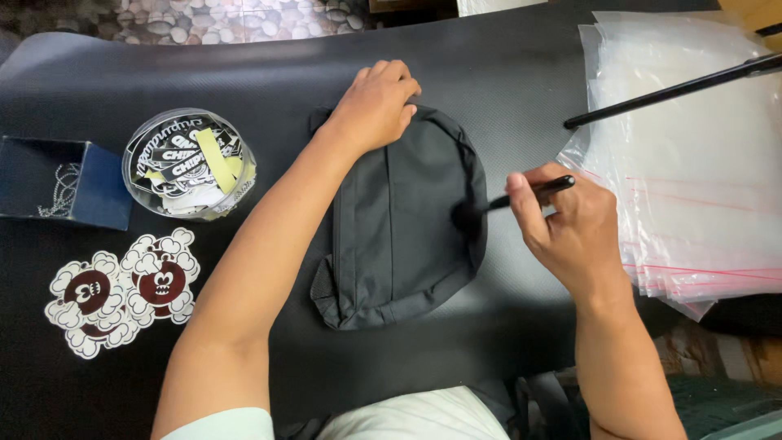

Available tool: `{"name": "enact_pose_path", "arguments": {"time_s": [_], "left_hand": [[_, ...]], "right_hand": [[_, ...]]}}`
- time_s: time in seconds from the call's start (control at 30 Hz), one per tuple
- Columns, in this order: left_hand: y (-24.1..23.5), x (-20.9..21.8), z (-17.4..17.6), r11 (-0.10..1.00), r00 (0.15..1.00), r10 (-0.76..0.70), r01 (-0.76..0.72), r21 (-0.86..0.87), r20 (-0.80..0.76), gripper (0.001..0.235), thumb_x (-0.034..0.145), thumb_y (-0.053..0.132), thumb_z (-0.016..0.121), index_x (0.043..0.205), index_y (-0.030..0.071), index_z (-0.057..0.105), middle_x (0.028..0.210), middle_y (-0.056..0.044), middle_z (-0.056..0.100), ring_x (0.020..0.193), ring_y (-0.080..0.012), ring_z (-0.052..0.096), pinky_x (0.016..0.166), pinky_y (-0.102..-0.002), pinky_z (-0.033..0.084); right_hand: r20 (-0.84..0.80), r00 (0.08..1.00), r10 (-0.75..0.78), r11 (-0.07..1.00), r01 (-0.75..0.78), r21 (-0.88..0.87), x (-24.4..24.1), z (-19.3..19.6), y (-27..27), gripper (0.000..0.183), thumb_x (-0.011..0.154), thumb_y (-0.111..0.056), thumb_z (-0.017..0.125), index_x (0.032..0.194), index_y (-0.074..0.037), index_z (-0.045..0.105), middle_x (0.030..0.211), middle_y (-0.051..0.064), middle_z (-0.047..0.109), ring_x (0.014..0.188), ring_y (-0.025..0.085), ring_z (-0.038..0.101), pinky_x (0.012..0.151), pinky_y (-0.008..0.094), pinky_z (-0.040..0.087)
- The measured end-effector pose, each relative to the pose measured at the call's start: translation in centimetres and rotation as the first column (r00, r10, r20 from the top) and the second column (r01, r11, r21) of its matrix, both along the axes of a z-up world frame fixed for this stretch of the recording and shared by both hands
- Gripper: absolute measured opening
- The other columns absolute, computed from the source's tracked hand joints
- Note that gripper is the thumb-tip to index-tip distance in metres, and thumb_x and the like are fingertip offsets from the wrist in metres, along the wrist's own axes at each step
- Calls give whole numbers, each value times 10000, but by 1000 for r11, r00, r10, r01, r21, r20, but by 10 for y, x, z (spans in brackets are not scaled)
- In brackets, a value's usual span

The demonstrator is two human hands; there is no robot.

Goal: The person attaches a decorative keychain to a black bag and then uses a makeup brush to dust the bag's surface. The person flips the bag over to clean the other side and continues brushing.

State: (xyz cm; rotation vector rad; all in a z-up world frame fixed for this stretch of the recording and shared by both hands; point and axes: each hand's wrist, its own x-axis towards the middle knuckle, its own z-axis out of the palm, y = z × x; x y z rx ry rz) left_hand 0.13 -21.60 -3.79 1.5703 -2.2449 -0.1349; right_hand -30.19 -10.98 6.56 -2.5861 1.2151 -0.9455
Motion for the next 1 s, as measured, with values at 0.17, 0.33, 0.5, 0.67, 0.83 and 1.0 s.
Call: {"name": "enact_pose_path", "arguments": {"time_s": [0.17,0.33,0.5,0.67,0.83,1.0], "left_hand": [[68,-23,40,992,996,-33,42,-116,82,172,958,214,702,1056,72,699,996,-82,585,939,-307,556,843,-459,461],[164,-49,71,975,971,-96,136,-176,219,205,932,287,748,826,123,686,828,-49,606,793,-263,600,715,-407,496],[251,-69,73,960,952,-280,280,23,125,469,907,493,663,861,26,680,828,-112,565,819,-281,545,760,-410,401],[287,-72,63,978,938,-73,134,-162,338,389,927,403,761,1101,64,687,911,-11,565,820,-183,521,746,-327,422],[310,-66,50,979,975,56,-11,-204,215,405,928,342,787,1210,73,680,974,-39,573,917,-209,559,883,-400,466],[319,-66,35,967,986,159,-145,-209,51,312,899,251,812,1115,67,682,1048,-51,587,993,-219,577,966,-434,404]], "right_hand": [[-18,993,117,975,-111,191,-4,18,4,352,1075,-185,601,764,-27,650,712,17,636,563,177,529,535,334,375],[-34,999,37,999,-38,-13,0,18,5,261,1094,-155,698,873,-18,726,825,40,672,658,220,598,575,350,429],[148,980,135,960,-166,225,3,17,8,219,1054,-166,708,844,-102,715,573,49,622,585,261,648,635,341,525],[83,986,146,913,-167,372,8,24,23,317,1063,-219,606,785,-73,651,640,-5,644,558,134,591,587,282,440],[83,985,151,934,-170,315,13,9,34,171,1031,-161,653,909,-61,720,800,-11,688,584,134,518,476,276,381],[283,939,194,772,-324,546,18,12,51,264,1017,-225,582,877,-86,757,596,1,669,580,97,638,627,244,489]]}}
